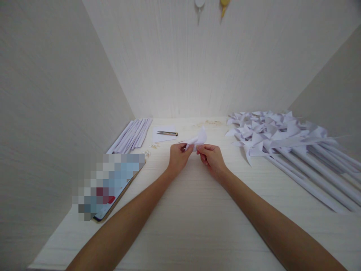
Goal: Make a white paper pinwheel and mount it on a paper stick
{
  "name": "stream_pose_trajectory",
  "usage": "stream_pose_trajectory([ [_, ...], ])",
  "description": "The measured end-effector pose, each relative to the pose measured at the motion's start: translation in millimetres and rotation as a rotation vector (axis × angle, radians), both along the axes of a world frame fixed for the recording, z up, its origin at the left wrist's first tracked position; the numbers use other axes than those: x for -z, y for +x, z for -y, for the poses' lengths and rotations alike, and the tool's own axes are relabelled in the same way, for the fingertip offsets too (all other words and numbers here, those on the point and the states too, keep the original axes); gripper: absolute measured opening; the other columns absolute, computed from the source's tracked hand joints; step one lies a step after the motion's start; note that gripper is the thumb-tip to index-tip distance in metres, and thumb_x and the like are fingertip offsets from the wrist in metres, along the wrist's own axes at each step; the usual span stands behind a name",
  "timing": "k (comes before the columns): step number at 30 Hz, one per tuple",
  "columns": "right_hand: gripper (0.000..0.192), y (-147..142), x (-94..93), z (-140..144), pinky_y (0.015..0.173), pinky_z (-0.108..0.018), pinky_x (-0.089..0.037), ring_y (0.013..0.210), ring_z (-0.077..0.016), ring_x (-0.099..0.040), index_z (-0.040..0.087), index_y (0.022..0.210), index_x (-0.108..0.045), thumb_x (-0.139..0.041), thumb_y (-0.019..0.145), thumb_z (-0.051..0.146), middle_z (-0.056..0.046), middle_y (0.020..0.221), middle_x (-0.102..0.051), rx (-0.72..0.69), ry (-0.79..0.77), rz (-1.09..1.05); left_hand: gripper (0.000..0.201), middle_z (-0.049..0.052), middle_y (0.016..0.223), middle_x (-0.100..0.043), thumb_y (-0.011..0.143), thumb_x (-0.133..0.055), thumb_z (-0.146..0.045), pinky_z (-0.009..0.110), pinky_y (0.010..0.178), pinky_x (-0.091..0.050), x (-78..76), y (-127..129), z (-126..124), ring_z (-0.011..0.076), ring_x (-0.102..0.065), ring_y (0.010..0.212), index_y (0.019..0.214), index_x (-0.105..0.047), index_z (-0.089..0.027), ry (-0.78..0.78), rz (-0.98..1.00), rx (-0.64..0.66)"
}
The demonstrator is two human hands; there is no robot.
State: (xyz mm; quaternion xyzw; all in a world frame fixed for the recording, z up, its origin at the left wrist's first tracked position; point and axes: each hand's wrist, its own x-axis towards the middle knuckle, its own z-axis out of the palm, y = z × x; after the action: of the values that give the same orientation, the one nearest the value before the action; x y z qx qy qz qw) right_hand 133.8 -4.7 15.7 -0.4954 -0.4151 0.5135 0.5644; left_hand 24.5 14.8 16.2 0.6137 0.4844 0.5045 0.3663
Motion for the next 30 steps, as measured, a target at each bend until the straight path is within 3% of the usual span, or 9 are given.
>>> stream_pose_trajectory([
  [7, 0.022, 1, 8.3, -2, 0.034, -0.022, -0.015, 0.03, -0.0045, -0.025, 0.016, 0.047, -0.052, -0.056, 0.061, 0.032, 0.007, 0.031, -0.036, 0.029, 0.062, 0.068, 0.018, -0.004, 0.046, -0.049, 0.061, -0.058, -0.025, 0.019, 0.045, -0.033, -1.2, -1, 0, 0.0071, -0.043, 0.047, 0.047, -0.056, -0.013, -0.039, 0.131, 0.038],
  [14, 0.022, 2, 10.9, -1, 0.036, -0.022, -0.016, 0.032, -0.0052, -0.027, 0.016, 0.05, -0.053, -0.056, 0.063, 0.032, 0.007, 0.032, -0.036, 0.02, 0.088, 0.121, 0.01, -0.001, 0.059, -0.062, 0.058, -0.058, -0.017, 0.023, 0.056, -0.042, 0.1, 1, -1, 0.0105, -0.054, 0.056, 0.063, -0.064, -0.012, -0.109, 0.195, 0.037],
  [20, 0.021, 1, 8.0, 0, 0.035, -0.022, -0.016, 0.031, -0.0052, -0.027, 0.016, 0.051, -0.053, -0.055, 0.064, 0.033, 0.007, 0.033, -0.037, -0.002, 0.083, 0.105, 0.015, -0.002, 0.048, -0.054, 0.062, -0.057, -0.02, 0.02, 0.047, -0.036, -2.5, 0, 1, 0.0088, -0.048, 0.048, 0.049, -0.059, -0.012, -0.056, 0.066, -0.018],
  [30, 0.021, 0, 6.6, 1, 0.034, -0.021, -0.016, 0.03, -0.0044, -0.028, 0.015, 0.052, -0.053, -0.055, 0.063, 0.033, 0.008, 0.032, -0.038, -0.007, 0.071, 0.062, 0.019, -0.004, 0.043, -0.048, 0.062, -0.056, -0.021, 0.019, 0.045, -0.032, -5.8, 1, 3, 0.0075, -0.043, 0.045, 0.045, -0.056, -0.012, -0.054, 0.036, -0.023],
])
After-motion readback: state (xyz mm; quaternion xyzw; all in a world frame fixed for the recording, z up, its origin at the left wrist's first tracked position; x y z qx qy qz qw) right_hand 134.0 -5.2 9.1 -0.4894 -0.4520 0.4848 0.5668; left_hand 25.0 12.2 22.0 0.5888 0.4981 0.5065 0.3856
